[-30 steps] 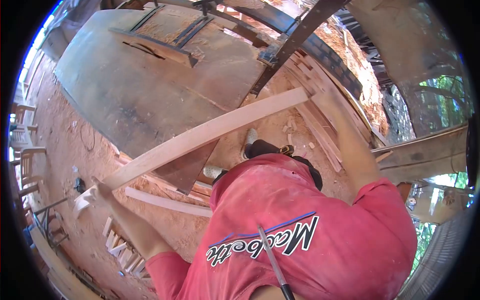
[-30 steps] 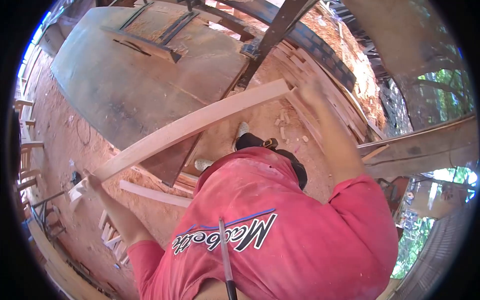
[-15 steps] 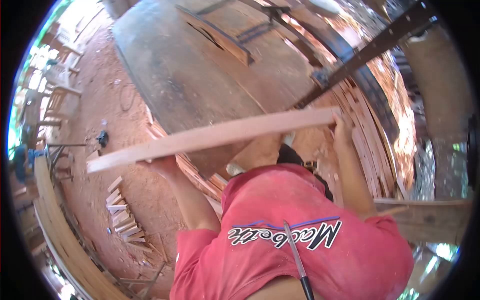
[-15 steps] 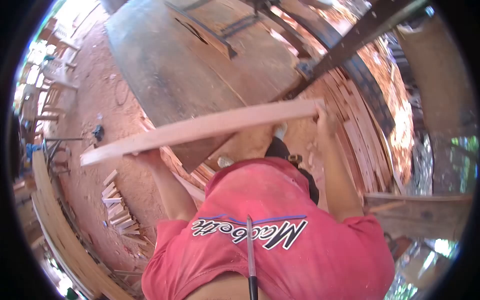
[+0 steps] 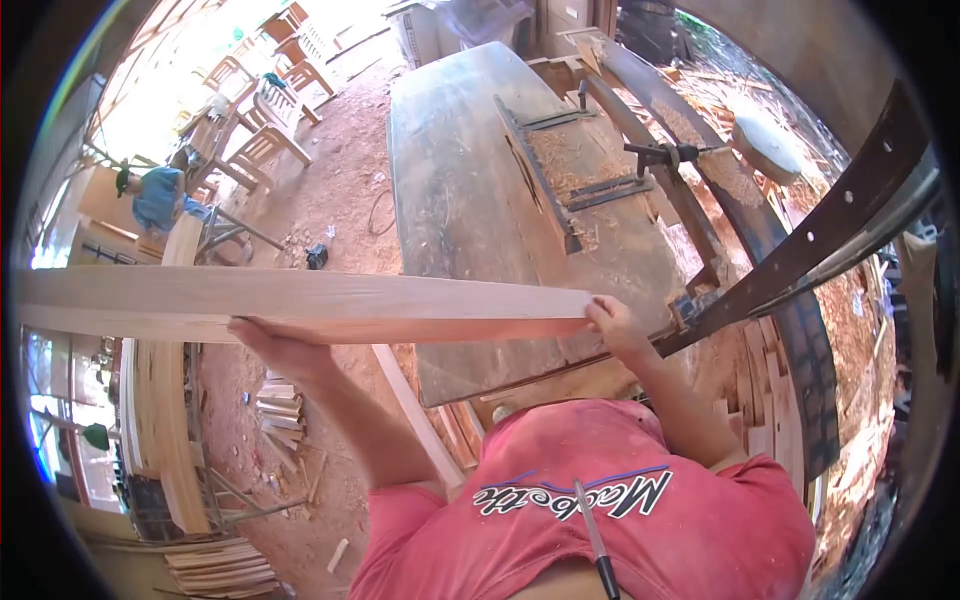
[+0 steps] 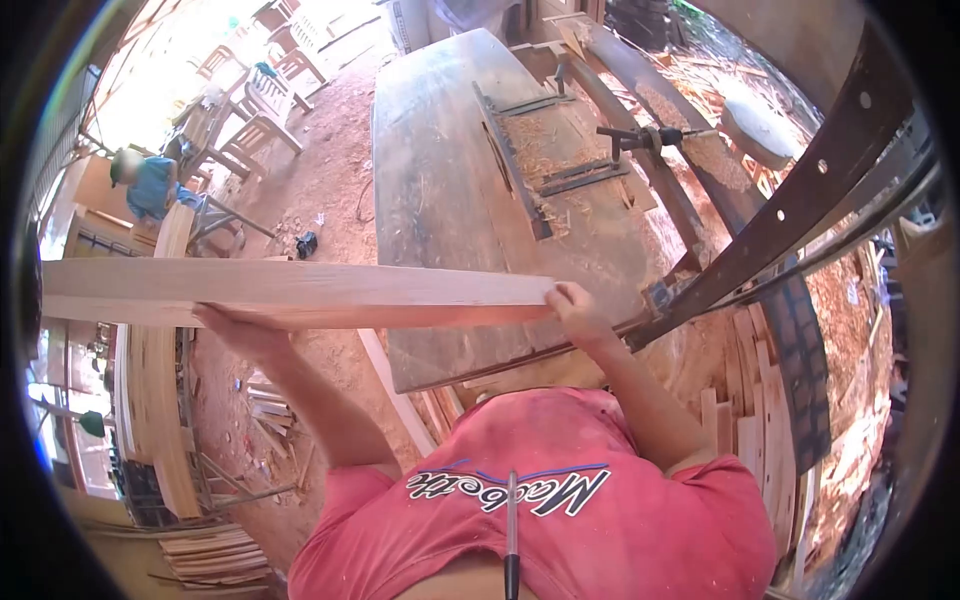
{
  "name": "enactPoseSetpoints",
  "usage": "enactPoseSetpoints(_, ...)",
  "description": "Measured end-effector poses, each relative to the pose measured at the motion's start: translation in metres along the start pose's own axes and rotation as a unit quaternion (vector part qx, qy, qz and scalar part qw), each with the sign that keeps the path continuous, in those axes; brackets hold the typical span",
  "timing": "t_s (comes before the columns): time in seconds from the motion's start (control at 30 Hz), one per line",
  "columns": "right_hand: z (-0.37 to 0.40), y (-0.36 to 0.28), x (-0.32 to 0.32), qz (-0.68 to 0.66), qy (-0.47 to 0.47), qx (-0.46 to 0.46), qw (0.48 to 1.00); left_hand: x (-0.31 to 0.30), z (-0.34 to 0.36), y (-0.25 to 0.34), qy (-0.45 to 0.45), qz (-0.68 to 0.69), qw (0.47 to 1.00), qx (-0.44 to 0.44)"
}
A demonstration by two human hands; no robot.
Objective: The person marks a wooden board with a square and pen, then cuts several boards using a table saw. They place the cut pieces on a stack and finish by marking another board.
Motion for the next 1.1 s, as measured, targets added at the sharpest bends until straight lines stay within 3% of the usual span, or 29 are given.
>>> enactPoseSetpoints(0.07, 0.002, -0.043, -0.026, 0.274, 0.09, -0.196, 0.937, 0.016, -0.01, 0.008, -0.098, -0.037, 0.995, 0.001)
enactPoseSetpoints(0.17, -0.009, -0.067, -0.066, 0.188, 0.057, -0.181, 0.964, 0.047, -0.025, 0.014, -0.123, -0.018, 0.992, 0.022)
enactPoseSetpoints(0.23, -0.01, -0.088, -0.083, 0.127, 0.026, -0.148, 0.98, 0.078, -0.03, 0.014, -0.091, -0.039, 0.994, 0.038)
enactPoseSetpoints(0.3, -0.001, -0.119, -0.094, 0.062, 0.058, -0.169, 0.982, 0.097, -0.046, -0.008, -0.114, 0.04, 0.992, 0.028)
enactPoseSetpoints(0.43, 0.003, -0.185, -0.092, 0.078, 0.073, -0.226, 0.968, 0.155, -0.056, -0.041, -0.103, 0.039, 0.993, 0.04)
enactPoseSetpoints(0.5, 0.001, -0.224, -0.076, 0.058, 0.06, -0.288, 0.954, 0.183, -0.055, -0.057, -0.132, -0.033, 0.99, 0.045)
enactPoseSetpoints(0.63, -0.005, -0.307, -0.025, 0.097, 0.023, -0.38, 0.92, 0.237, -0.051, -0.09, -0.225, -0.009, 0.972, 0.066)
enactPoseSetpoints(0.73, -0.024, -0.361, 0.023, 0.134, -0.016, -0.454, 0.88, 0.267, -0.055, -0.114, -0.243, -0.035, 0.968, 0.045)
enactPoseSetpoints(0.8, -0.047, -0.386, 0.053, 0.18, -0.013, -0.469, 0.864, 0.288, -0.057, -0.137, -0.305, -0.089, 0.948, 0.011)
enactPoseSetpoints(0.93, -0.103, -0.412, 0.088, 0.192, -0.008, -0.517, 0.834, 0.31, -0.057, -0.162, -0.303, -0.14, 0.939, -0.085)
enactPoseSetpoints(1.0, -0.13, -0.403, 0.113, 0.085, -0.159, -0.457, 0.871, 0.321, -0.068, -0.18, -0.344, -0.101, 0.934, -0.01)
enactPoseSetpoints(1.03, -0.139, -0.398, 0.116, 0.087, -0.161, -0.452, 0.873, 0.315, -0.077, -0.189, -0.333, -0.227, 0.915, 0.009)
enactPoseSetpoints(1.07, -0.144, -0.394, 0.111, 0.063, -0.139, -0.472, 0.868, 0.305, -0.08, -0.2, -0.333, -0.226, 0.916, 0.003)
enactPoseSetpoints(1.1, -0.147, -0.393, 0.103, 0.04, -0.115, -0.492, 0.862, 0.307, -0.067, -0.211, -0.411, -0.233, 0.881, 0.006)
Point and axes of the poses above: each hand's wrist, its own z-axis away from the middle knuckle, its own x-axis out of the palm, y = z × x, the point moved 10 cm from there along -z, towards the middle knuckle, and after that the axes turned 8 degrees about -y, right-handed, at the moved point
